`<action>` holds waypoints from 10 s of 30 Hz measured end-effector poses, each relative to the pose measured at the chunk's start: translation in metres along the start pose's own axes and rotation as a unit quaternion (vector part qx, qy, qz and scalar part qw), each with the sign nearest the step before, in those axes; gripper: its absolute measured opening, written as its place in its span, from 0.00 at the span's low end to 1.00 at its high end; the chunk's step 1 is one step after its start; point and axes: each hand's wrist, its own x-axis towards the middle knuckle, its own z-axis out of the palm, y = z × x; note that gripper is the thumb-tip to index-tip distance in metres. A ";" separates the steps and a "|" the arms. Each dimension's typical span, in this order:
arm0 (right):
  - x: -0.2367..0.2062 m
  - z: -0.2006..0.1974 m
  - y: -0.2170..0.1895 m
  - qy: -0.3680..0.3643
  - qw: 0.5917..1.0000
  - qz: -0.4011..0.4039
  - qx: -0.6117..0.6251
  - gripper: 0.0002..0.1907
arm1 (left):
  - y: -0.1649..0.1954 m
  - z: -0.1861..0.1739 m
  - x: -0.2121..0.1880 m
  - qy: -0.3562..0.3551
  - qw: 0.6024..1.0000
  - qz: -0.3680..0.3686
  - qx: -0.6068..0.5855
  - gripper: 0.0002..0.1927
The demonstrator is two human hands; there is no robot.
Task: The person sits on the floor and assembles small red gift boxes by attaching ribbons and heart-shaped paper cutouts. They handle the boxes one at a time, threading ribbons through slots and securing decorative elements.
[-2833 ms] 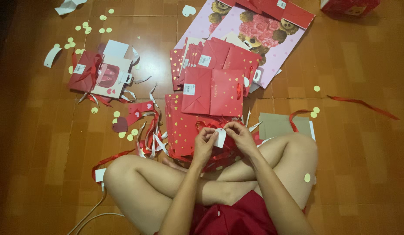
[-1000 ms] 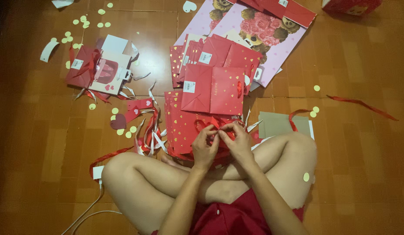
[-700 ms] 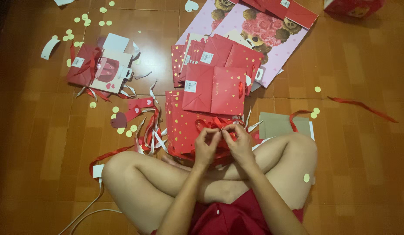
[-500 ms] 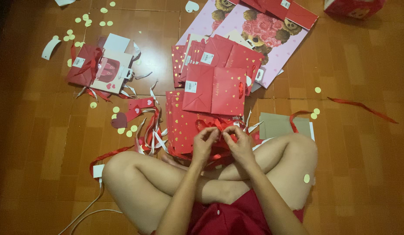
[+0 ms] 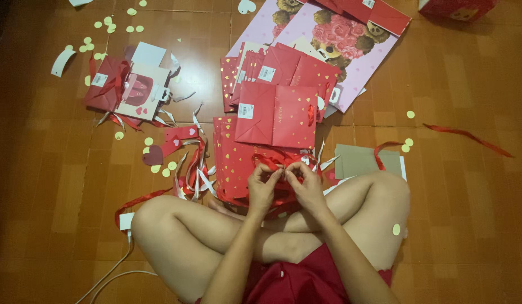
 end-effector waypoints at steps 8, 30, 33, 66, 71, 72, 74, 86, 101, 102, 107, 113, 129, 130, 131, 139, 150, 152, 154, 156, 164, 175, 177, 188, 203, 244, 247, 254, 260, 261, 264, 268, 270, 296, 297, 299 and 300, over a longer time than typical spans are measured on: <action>-0.001 -0.006 -0.034 0.027 0.938 -0.215 -0.270 0.07 | -0.004 -0.002 0.000 0.036 0.992 0.013 0.123 0.09; 0.013 -0.016 -0.007 -0.056 0.998 0.025 0.019 0.10 | 0.044 0.015 -0.011 0.028 0.846 0.258 0.466 0.08; 0.017 -0.014 -0.006 -0.064 0.993 0.016 0.097 0.11 | 0.048 0.020 -0.012 -0.027 0.853 0.314 0.417 0.18; 0.027 -0.006 0.000 0.036 0.883 -0.192 -0.428 0.09 | 0.017 -0.007 0.004 0.072 0.874 0.043 0.478 0.12; 0.025 -0.012 -0.002 0.069 0.906 -0.191 -0.372 0.08 | 0.003 -0.015 -0.001 -0.069 0.833 -0.066 0.545 0.11; 0.025 -0.014 -0.003 0.074 0.911 -0.199 -0.354 0.09 | 0.000 -0.017 -0.002 -0.111 0.830 -0.061 0.543 0.10; 0.025 -0.017 -0.005 0.073 0.927 -0.187 -0.318 0.09 | -0.005 -0.018 -0.005 -0.161 0.810 -0.106 0.554 0.12; 0.016 -0.018 -0.002 -0.043 0.975 -0.054 -0.212 0.12 | -0.021 -0.023 0.020 -0.003 0.979 -0.188 0.079 0.20; 0.011 -0.016 -0.003 -0.128 0.937 -0.113 -0.304 0.10 | -0.010 -0.041 0.033 0.092 0.976 -0.121 -0.155 0.10; 0.011 -0.020 -0.002 -0.112 0.940 -0.117 -0.300 0.11 | -0.004 -0.042 0.035 0.092 0.974 -0.110 -0.176 0.10; 0.018 -0.035 -0.001 -0.060 0.947 -0.046 -0.313 0.11 | 0.024 -0.035 0.038 0.047 0.984 -0.071 -0.156 0.09; 0.016 -0.039 -0.017 0.051 0.949 -0.116 -0.287 0.18 | 0.031 -0.024 0.044 0.078 0.985 -0.085 -0.127 0.09; 0.030 -0.020 -0.006 -0.052 0.952 -0.105 -0.283 0.10 | 0.037 -0.026 0.052 0.055 0.988 -0.071 -0.126 0.12; 0.030 -0.021 0.001 -0.053 0.948 -0.100 -0.298 0.10 | 0.038 -0.025 0.052 0.058 0.989 -0.075 -0.113 0.12; 0.029 -0.023 0.008 -0.057 0.944 -0.095 -0.312 0.10 | 0.039 -0.024 0.052 0.063 0.990 -0.079 -0.100 0.13; 0.042 -0.029 0.062 -0.066 0.985 0.132 0.087 0.08 | 0.056 -0.015 0.016 -0.171 0.821 -0.156 0.522 0.13; 0.028 -0.026 0.044 -0.051 0.957 0.220 0.183 0.11 | -0.062 -0.002 -0.056 -0.242 0.562 0.102 0.784 0.06; 0.027 -0.025 0.043 -0.050 0.951 0.228 0.201 0.11 | -0.074 -0.004 -0.059 -0.265 0.538 0.081 0.796 0.07; 0.027 -0.023 0.045 -0.050 0.944 0.242 0.218 0.12 | -0.080 -0.005 -0.060 -0.276 0.503 0.093 0.814 0.06; 0.028 -0.022 0.047 -0.048 0.936 0.259 0.234 0.13 | -0.079 -0.007 -0.059 -0.283 0.483 0.109 0.822 0.07; 0.031 -0.033 0.057 -0.064 0.919 0.269 0.280 0.22 | -0.036 -0.001 -0.048 -0.282 0.500 0.087 0.814 0.05; 0.063 -0.068 0.057 -0.009 0.715 0.216 0.665 0.11 | 0.047 -0.019 0.017 -0.308 0.905 -0.253 0.149 0.26; 0.055 -0.055 0.050 -0.012 0.784 0.234 0.574 0.11 | 0.032 -0.028 0.021 -0.217 0.949 -0.200 0.108 0.25; 0.035 -0.007 0.026 0.021 0.990 0.071 0.121 0.09 | -0.004 -0.033 0.027 0.072 0.952 -0.173 0.240 0.17; 0.028 -0.003 0.002 0.057 0.977 -0.130 -0.157 0.06 | -0.013 -0.033 0.022 0.018 0.961 -0.166 0.221 0.09; 0.023 -0.015 0.022 -0.080 0.983 -0.043 -0.156 0.10 | -0.005 -0.035 0.027 -0.037 0.955 -0.285 0.080 0.12; 0.018 -0.013 -0.004 -0.063 0.959 -0.098 -0.258 0.10 | -0.008 -0.037 0.028 -0.023 0.956 -0.282 0.071 0.11; 0.017 -0.021 -0.016 -0.075 0.964 -0.062 -0.246 0.09 | -0.010 -0.045 0.034 -0.017 0.939 -0.329 -0.095 0.12; 0.022 -0.021 0.023 -0.109 0.993 0.050 -0.002 0.13 | -0.010 -0.041 0.030 -0.020 0.941 -0.333 -0.048 0.13; 0.024 -0.020 0.031 -0.118 0.991 0.058 0.004 0.14 | -0.009 -0.040 0.030 -0.022 0.943 -0.331 -0.043 0.13; 0.025 -0.013 0.049 -0.108 0.981 0.119 0.111 0.12 | -0.006 -0.036 0.029 -0.029 0.947 -0.319 -0.019 0.13; 0.025 -0.010 0.059 -0.091 0.943 0.218 0.232 0.09 | 0.005 -0.029 0.024 -0.025 0.955 -0.294 0.038 0.12; 0.025 -0.010 0.061 -0.103 0.917 0.262 0.283 0.08 | 0.011 -0.025 0.023 -0.029 0.960 -0.276 0.041 0.11; 0.012 -0.008 -0.029 -0.026 0.916 -0.230 -0.329 0.07 | 0.006 -0.040 0.027 -0.065 0.909 -0.354 -0.212 0.12; 0.012 -0.007 -0.027 -0.025 0.935 -0.178 -0.305 0.07 | 0.007 -0.040 0.027 -0.071 0.911 -0.345 -0.214 0.12; 0.013 -0.013 -0.022 -0.067 0.931 -0.125 -0.335 0.06 | 0.010 -0.038 0.028 -0.082 0.916 -0.326 -0.220 0.11; 0.013 -0.016 -0.019 -0.088 0.928 -0.097 -0.350 0.07 | 0.011 -0.037 0.027 -0.087 0.919 -0.316 -0.221 0.12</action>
